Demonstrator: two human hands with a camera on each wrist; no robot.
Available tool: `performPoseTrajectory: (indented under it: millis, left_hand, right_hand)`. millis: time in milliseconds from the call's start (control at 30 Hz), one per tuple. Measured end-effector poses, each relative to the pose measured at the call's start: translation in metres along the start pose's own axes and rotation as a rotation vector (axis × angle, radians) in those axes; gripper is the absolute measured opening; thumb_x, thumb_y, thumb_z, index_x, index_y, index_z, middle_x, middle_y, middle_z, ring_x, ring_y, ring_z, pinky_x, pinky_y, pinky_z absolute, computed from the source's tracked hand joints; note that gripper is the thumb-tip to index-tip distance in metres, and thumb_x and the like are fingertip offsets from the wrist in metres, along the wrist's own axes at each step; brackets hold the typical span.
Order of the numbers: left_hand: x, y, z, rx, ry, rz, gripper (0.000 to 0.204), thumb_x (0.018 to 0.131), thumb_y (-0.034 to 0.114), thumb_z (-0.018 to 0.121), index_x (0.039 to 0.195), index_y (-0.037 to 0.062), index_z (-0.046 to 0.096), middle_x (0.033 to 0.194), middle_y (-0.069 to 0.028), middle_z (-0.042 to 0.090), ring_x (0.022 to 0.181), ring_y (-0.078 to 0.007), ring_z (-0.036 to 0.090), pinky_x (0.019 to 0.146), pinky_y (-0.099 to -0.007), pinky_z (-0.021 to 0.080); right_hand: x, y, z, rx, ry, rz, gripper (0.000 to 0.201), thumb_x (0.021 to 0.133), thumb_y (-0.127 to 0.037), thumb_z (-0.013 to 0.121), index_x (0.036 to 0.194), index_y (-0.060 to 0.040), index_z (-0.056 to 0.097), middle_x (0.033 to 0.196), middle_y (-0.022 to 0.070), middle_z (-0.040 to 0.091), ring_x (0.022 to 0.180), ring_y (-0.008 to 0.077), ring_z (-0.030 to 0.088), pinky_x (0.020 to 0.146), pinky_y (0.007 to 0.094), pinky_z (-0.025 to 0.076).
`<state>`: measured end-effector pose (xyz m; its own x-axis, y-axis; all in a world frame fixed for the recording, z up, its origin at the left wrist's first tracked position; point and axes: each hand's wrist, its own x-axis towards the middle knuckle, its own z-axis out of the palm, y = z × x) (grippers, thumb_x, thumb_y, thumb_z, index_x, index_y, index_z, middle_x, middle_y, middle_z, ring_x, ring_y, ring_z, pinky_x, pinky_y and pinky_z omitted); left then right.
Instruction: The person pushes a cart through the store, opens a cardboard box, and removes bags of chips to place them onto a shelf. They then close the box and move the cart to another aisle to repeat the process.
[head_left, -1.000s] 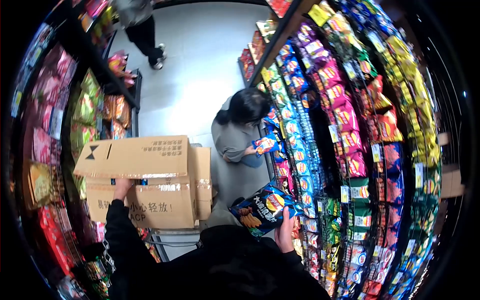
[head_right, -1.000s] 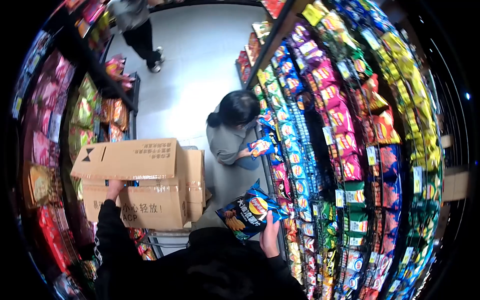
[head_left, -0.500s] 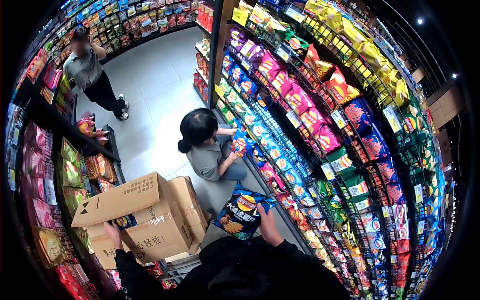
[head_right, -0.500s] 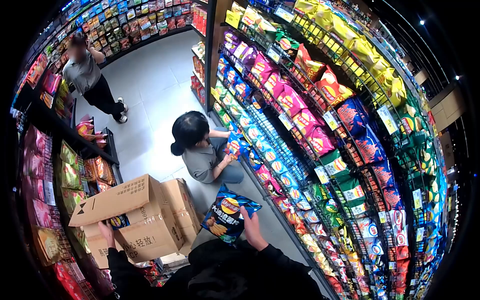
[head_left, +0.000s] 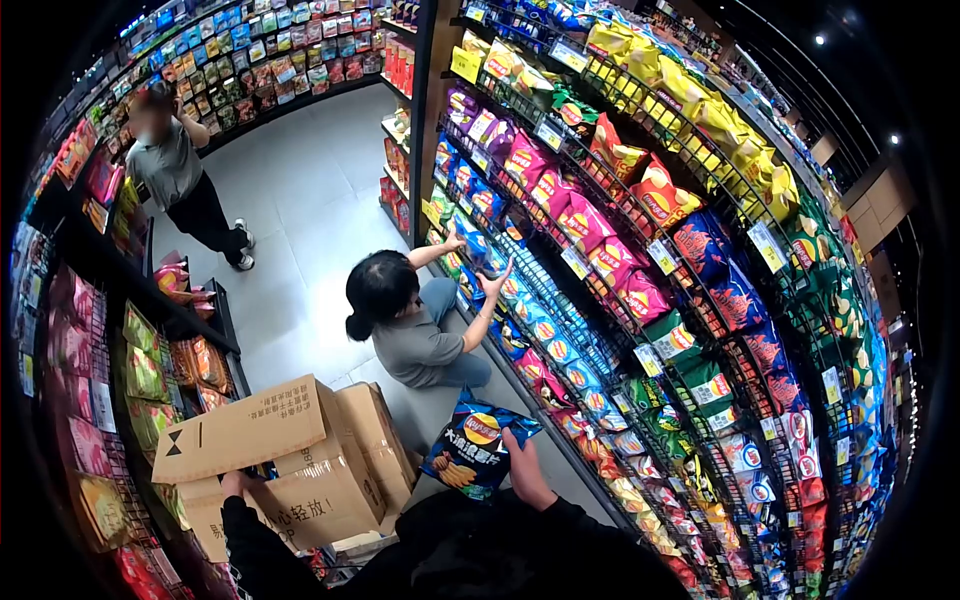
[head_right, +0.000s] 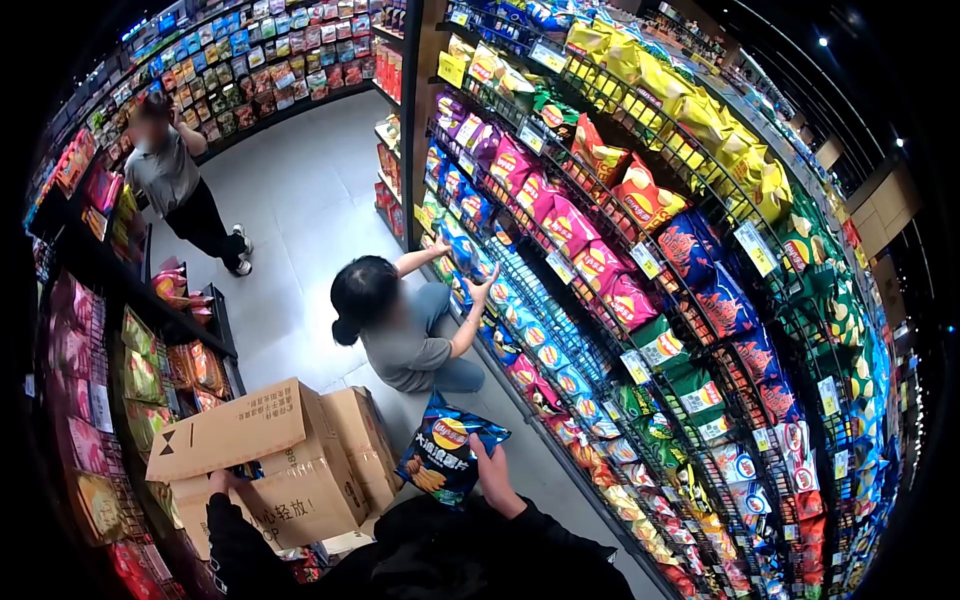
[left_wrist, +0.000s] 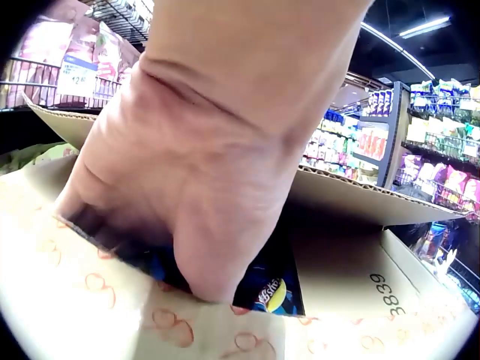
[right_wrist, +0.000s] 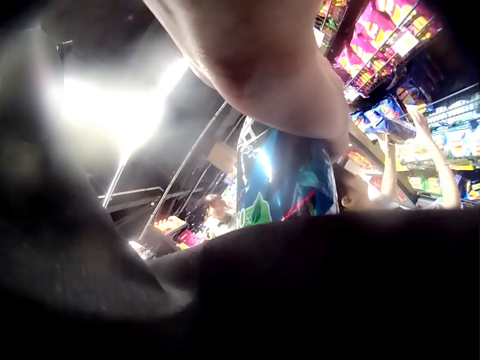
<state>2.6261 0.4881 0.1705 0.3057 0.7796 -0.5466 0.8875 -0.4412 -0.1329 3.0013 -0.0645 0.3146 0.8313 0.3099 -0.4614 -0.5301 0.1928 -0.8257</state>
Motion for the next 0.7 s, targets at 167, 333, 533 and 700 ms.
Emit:
performPoseTrajectory:
  millis: [167, 333, 533, 700]
  left_hand:
    - [0.040, -0.019, 0.023, 0.005, -0.196, 0.079, 0.084, 0.060, 0.051, 0.080, 0.133, 0.0132, 0.059, 0.136, -0.0130, 0.058, 0.126, -0.0300, 0.054, 0.103, -0.0383, 0.046]
    - [0.035, -0.007, 0.044, 0.052, 0.044, 0.140, 0.059, 0.077, 0.027, 0.067, 0.134, 0.0140, 0.058, 0.138, -0.0140, 0.056, 0.127, -0.0311, 0.053, 0.102, -0.0390, 0.047]
    - [-0.031, 0.033, -0.002, -0.121, 0.105, -0.065, 0.046, 0.083, 0.024, 0.061, 0.126, 0.0094, 0.061, 0.129, -0.0244, 0.058, 0.119, -0.0414, 0.056, 0.098, -0.0459, 0.048]
    - [-0.051, 0.038, 0.005, -0.283, 0.420, -0.077, 0.045, 0.075, 0.003, 0.065, 0.120, -0.0013, 0.059, 0.119, -0.0289, 0.059, 0.112, -0.0462, 0.055, 0.093, -0.0510, 0.048]
  right_hand:
    - [-0.003, 0.005, -0.005, 0.027, 0.102, -0.020, 0.033, 0.099, -0.029, 0.061, 0.118, -0.0023, 0.056, 0.115, 0.0060, 0.064, 0.103, 0.0138, 0.062, 0.090, 0.0298, 0.049]
    - [-0.010, -0.013, 0.007, 0.067, 0.140, 0.000, 0.034, 0.099, -0.029, 0.061, 0.118, -0.0015, 0.055, 0.115, 0.0058, 0.064, 0.103, 0.0129, 0.061, 0.090, 0.0293, 0.048]
    - [0.000, -0.008, 0.006, 0.044, 0.082, -0.017, 0.033, 0.098, -0.029, 0.061, 0.118, -0.0025, 0.056, 0.113, 0.0044, 0.064, 0.103, 0.0121, 0.060, 0.091, 0.0284, 0.047]
    - [0.004, -0.013, 0.012, 0.003, 0.069, -0.013, 0.032, 0.098, -0.029, 0.062, 0.117, -0.0036, 0.057, 0.112, 0.0030, 0.065, 0.102, 0.0113, 0.059, 0.091, 0.0280, 0.047]
